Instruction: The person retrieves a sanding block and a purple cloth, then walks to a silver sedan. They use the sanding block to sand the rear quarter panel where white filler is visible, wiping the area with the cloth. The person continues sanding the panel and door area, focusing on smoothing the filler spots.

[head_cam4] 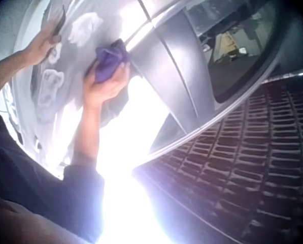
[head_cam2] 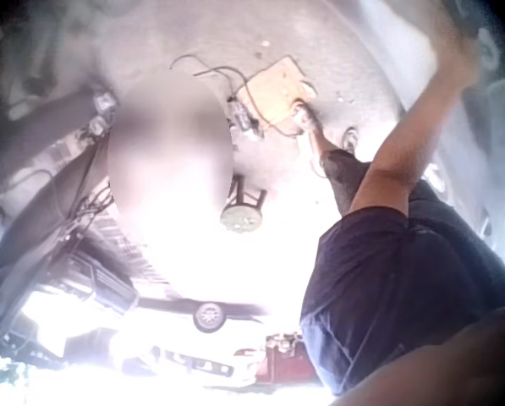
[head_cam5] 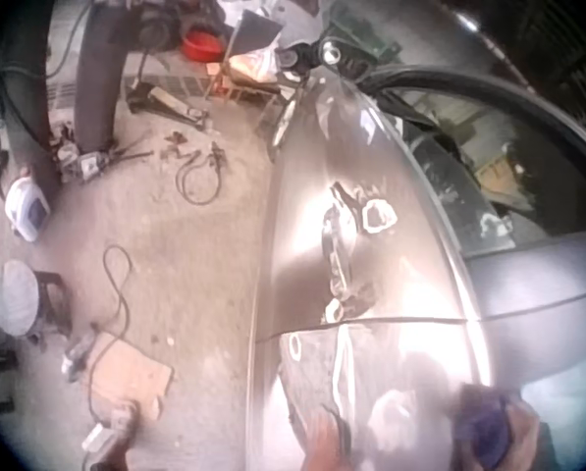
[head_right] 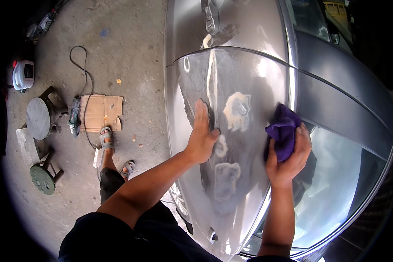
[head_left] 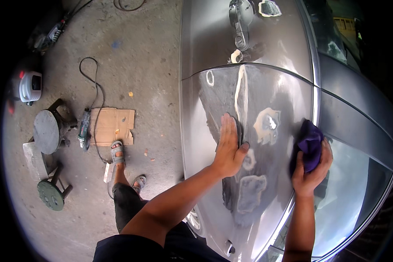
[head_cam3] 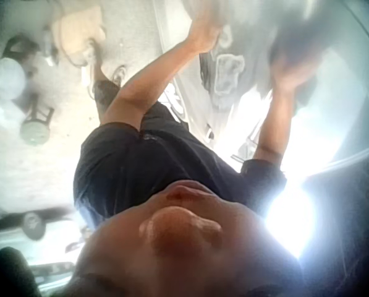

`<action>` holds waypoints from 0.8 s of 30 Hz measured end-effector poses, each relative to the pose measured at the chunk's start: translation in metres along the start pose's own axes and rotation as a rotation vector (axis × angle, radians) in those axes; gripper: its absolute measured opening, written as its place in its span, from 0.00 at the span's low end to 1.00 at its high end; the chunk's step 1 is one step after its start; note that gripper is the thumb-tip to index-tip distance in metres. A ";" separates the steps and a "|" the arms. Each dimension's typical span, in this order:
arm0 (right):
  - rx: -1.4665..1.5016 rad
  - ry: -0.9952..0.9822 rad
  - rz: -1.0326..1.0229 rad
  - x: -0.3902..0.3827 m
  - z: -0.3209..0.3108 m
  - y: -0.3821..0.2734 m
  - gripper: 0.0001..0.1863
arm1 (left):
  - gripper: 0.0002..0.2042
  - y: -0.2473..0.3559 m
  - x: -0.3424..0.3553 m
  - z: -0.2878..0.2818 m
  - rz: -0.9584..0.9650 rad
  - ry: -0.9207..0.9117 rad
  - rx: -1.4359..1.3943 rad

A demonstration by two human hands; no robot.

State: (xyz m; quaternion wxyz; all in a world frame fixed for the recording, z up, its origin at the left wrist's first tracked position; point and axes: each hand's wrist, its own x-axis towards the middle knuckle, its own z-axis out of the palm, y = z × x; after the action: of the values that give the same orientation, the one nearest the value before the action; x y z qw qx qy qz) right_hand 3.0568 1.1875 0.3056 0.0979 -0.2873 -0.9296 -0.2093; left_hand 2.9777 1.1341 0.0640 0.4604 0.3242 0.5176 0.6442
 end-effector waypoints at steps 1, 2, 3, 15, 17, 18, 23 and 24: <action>0.003 0.005 0.000 0.000 0.000 0.000 0.30 | 0.40 0.002 0.001 0.000 -0.008 -0.021 0.014; 0.001 0.003 0.011 -0.001 0.000 0.000 0.30 | 0.40 0.005 0.012 -0.006 -0.053 -0.028 -0.021; -0.005 0.003 0.002 -0.001 0.000 0.000 0.30 | 0.40 0.009 0.026 -0.013 -0.058 0.005 -0.061; 0.002 0.019 -0.005 0.001 0.000 0.000 0.29 | 0.42 0.033 0.023 -0.012 0.069 -0.029 0.030; -0.001 0.020 -0.009 0.001 0.000 0.000 0.29 | 0.41 0.039 0.040 -0.017 0.037 0.022 0.040; -0.006 0.020 -0.016 0.001 -0.002 0.000 0.29 | 0.41 0.038 0.031 -0.015 0.096 0.011 0.019; -0.005 0.021 -0.008 0.003 -0.003 -0.001 0.29 | 0.43 0.040 -0.038 0.009 0.233 -0.107 0.063; -0.004 0.025 -0.014 0.003 -0.003 -0.001 0.29 | 0.42 0.037 -0.031 0.010 0.305 -0.043 0.034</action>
State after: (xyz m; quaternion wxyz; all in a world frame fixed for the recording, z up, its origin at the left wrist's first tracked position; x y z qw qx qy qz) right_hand 3.0541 1.1870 0.3094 0.1075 -0.2784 -0.9298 -0.2154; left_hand 2.9884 1.1076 0.1042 0.3626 0.4207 0.4630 0.6908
